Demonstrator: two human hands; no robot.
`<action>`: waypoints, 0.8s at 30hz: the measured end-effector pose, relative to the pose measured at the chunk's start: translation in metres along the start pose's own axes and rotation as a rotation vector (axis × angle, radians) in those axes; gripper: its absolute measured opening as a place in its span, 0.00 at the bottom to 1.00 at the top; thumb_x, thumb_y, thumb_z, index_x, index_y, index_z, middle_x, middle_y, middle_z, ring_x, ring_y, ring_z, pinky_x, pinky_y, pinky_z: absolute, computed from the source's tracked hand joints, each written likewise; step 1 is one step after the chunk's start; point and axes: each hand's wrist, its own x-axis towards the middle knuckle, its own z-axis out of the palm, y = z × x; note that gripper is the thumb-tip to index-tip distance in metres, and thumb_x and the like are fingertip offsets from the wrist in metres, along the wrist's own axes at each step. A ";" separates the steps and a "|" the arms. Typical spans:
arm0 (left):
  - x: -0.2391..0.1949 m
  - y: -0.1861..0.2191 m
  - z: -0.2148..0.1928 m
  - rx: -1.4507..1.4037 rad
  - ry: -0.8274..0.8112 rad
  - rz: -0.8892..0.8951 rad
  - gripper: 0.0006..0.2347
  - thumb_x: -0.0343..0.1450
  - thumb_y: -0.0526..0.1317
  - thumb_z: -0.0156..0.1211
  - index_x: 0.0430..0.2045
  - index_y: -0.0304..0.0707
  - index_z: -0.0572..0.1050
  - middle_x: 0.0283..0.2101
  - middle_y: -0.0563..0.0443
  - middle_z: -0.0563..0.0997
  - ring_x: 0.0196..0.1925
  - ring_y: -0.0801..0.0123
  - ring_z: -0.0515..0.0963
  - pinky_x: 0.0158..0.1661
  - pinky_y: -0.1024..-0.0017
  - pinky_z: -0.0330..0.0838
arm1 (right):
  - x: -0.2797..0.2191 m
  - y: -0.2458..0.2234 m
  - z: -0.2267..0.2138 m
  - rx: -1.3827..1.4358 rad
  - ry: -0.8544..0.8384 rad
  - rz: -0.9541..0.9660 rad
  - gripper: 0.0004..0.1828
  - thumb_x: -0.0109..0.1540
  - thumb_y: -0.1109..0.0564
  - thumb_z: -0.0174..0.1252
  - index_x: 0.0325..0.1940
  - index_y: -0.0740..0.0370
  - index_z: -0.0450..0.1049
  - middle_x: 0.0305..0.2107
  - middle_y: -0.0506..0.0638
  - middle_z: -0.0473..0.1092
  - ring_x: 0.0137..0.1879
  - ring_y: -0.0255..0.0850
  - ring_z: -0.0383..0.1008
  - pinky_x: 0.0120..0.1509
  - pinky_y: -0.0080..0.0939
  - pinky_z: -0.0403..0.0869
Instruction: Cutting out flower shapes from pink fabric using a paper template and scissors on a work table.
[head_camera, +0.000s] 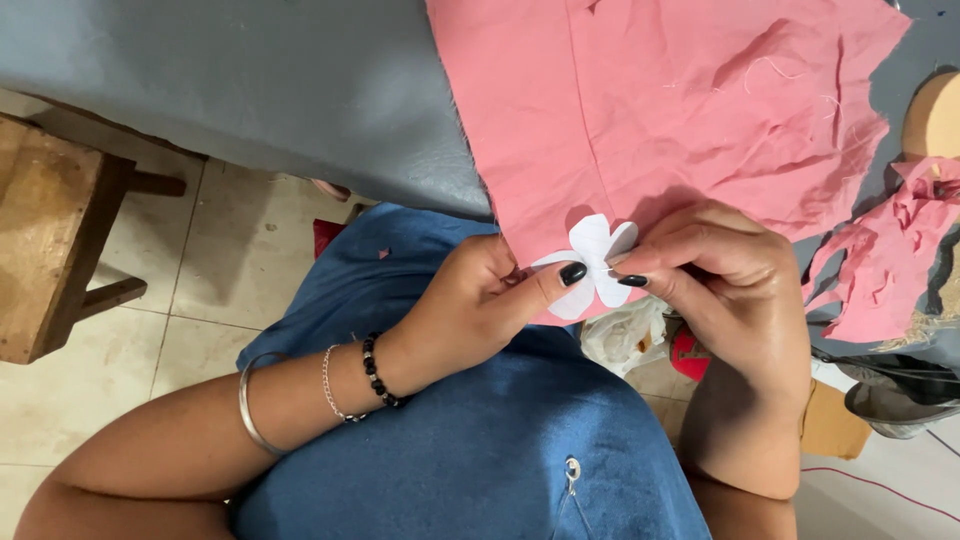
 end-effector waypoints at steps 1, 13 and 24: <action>0.001 -0.001 -0.001 0.001 -0.002 0.000 0.10 0.77 0.41 0.54 0.46 0.36 0.79 0.44 0.60 0.82 0.47 0.81 0.79 0.48 0.77 0.78 | -0.001 0.002 0.001 0.000 0.002 0.000 0.06 0.66 0.60 0.57 0.40 0.65 0.79 0.32 0.53 0.75 0.41 0.42 0.74 0.52 0.37 0.73; -0.001 -0.002 0.000 0.120 0.047 0.002 0.07 0.76 0.41 0.57 0.34 0.41 0.79 0.30 0.70 0.71 0.34 0.86 0.66 0.34 0.81 0.65 | -0.003 -0.001 0.008 -0.050 0.074 0.075 0.03 0.63 0.60 0.64 0.38 0.63 0.79 0.32 0.49 0.77 0.40 0.36 0.75 0.46 0.31 0.74; -0.005 0.012 0.007 0.426 0.191 -0.055 0.20 0.68 0.48 0.65 0.12 0.50 0.59 0.17 0.67 0.56 0.22 0.82 0.54 0.23 0.75 0.48 | 0.000 -0.002 0.007 -0.103 0.114 -0.053 0.04 0.62 0.59 0.65 0.36 0.62 0.78 0.30 0.47 0.75 0.36 0.37 0.71 0.43 0.33 0.71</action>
